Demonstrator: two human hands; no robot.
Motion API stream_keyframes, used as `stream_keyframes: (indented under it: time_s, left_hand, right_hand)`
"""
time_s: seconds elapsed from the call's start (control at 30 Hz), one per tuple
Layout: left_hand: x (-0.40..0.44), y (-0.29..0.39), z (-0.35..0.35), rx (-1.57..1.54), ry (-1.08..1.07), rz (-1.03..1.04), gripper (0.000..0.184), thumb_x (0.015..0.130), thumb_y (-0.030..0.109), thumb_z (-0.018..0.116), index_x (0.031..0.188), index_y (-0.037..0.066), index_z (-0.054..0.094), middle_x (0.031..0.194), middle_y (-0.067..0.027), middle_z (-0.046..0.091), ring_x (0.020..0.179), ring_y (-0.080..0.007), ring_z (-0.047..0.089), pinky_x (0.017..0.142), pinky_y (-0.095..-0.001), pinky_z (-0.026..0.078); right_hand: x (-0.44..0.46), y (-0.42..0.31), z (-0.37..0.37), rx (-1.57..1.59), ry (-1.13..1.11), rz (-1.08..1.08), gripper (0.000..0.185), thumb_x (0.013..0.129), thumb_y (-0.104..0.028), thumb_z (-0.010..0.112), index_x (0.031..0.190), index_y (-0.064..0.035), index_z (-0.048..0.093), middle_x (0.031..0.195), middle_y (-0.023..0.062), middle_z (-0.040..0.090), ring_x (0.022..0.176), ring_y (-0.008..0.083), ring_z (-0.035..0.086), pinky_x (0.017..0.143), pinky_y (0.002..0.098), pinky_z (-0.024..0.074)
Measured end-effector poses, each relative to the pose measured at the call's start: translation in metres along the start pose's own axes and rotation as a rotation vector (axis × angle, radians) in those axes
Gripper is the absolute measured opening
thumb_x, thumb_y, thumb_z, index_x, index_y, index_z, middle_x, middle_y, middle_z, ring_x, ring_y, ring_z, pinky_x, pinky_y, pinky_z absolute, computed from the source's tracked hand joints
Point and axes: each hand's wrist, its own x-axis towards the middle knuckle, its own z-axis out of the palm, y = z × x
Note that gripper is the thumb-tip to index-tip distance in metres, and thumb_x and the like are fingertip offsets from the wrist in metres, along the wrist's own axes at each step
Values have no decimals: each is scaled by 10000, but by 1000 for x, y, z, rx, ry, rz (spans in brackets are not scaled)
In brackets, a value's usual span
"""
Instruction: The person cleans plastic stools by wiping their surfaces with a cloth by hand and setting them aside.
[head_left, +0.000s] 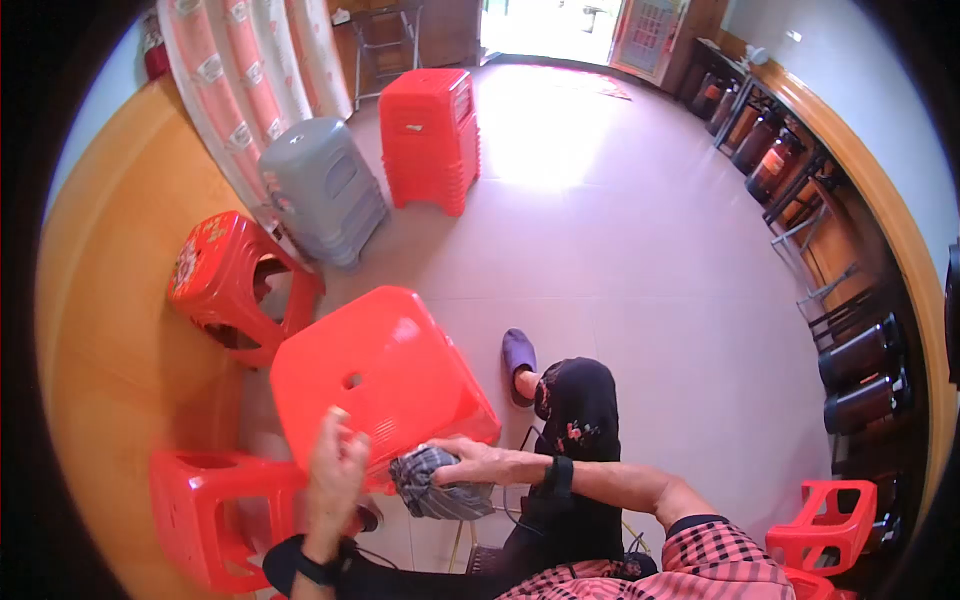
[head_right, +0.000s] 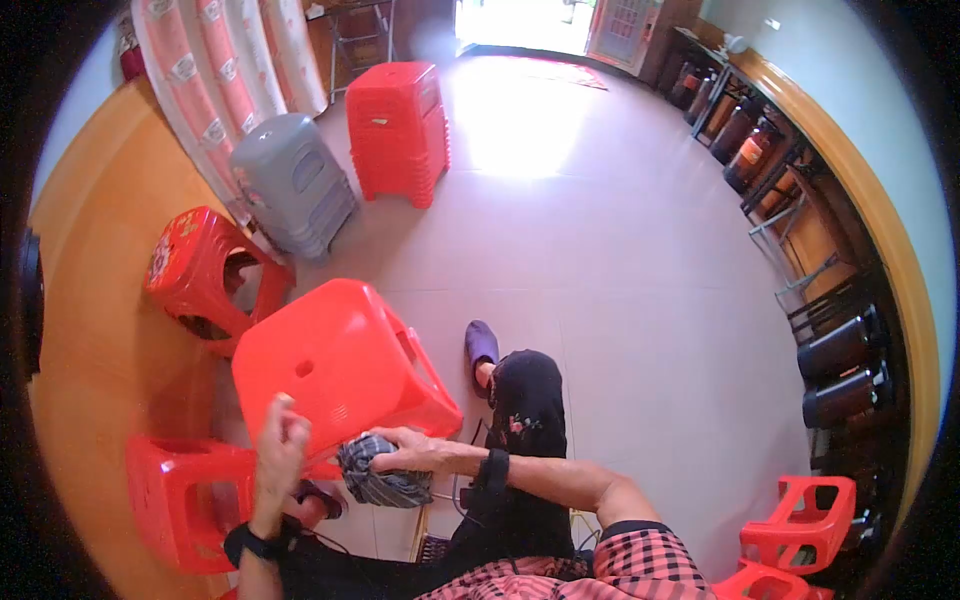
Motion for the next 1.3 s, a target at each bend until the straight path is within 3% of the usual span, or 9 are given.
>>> stream_keyframes:
  time_s: [0.07, 0.13, 0.27, 0.43, 0.7, 0.93, 1.03, 1.17, 1.3]
  left_hand:
    - [48, -35, -15, 328, 272, 285, 464, 908, 247, 547, 1252, -47, 443, 1077, -218, 544, 1022, -303, 534, 898, -422, 419]
    - [89, -55, -25, 486, 357, 368, 517, 902, 285, 546, 1275, -53, 429, 1138, -237, 518, 1076, -368, 469, 989, -440, 346]
    - [135, -64, -27, 543, 249, 395, 556, 878, 301, 568, 1303, -26, 422, 1239, -221, 464, 1140, -382, 415, 1037, -442, 310]
    - [148, -87, -23, 756, 174, 379, 629, 849, 342, 596, 1334, -4, 394, 1360, -212, 362, 1213, -419, 334, 1042, -511, 285]
    - [113, -107, -43, 828, 193, 305, 694, 870, 396, 566, 1368, -29, 335, 1378, -241, 339, 1249, -404, 324, 1051, -490, 278]
    - [55, -105, -55, 879, 190, 158, 810, 815, 452, 635, 1401, 11, 291, 1332, -303, 339, 1212, -445, 340, 1018, -522, 310]
    - [33, -105, -56, 874, 169, 82, 819, 834, 480, 611, 1418, 20, 265, 1339, -250, 359, 1232, -420, 337, 1023, -521, 302]
    - [11, -111, -48, 798, 167, 169, 824, 811, 447, 648, 1413, 23, 278, 1317, -291, 330, 1215, -433, 325, 1018, -535, 300]
    - [2, -99, -34, 801, 222, 117, 776, 807, 391, 660, 1394, 20, 313, 1291, -278, 361, 1193, -431, 346, 1013, -522, 308]
  right_hand:
    - [-2, -1, 4, 70, 98, 254, 503, 817, -255, 612, 1247, -9, 524, 1112, 87, 610, 1032, 150, 559, 896, 287, 446]
    - [0, 8, 5, 150, 166, 258, 494, 815, -262, 617, 1225, 2, 543, 1091, 77, 621, 1003, 141, 570, 878, 277, 453]
    - [9, 39, 0, 228, 231, 258, 487, 818, -275, 623, 1192, 30, 559, 1046, 59, 641, 937, 115, 591, 839, 253, 466]
    - [6, 22, 6, 135, 359, 170, 474, 784, -341, 633, 1076, 33, 615, 952, 81, 651, 850, 140, 597, 765, 280, 473]
    - [8, 12, 8, 53, 503, 66, 311, 802, -249, 601, 984, 3, 615, 885, 34, 613, 842, 109, 554, 774, 280, 462]
    - [26, 24, -1, 294, 593, -62, 313, 819, -184, 602, 1077, -11, 637, 948, 25, 642, 866, 93, 584, 807, 269, 477]
    - [37, 25, -9, 417, 664, -118, 283, 838, -171, 589, 1059, -1, 640, 924, 25, 636, 840, 89, 578, 786, 261, 477]
    - [55, 27, -27, 439, 743, -168, 282, 854, -186, 573, 1064, -8, 631, 919, 32, 626, 833, 94, 571, 775, 264, 478]
    - [72, 18, -40, 640, 798, -234, 386, 863, -212, 557, 1204, -35, 521, 1015, 60, 598, 892, 121, 564, 775, 287, 482]
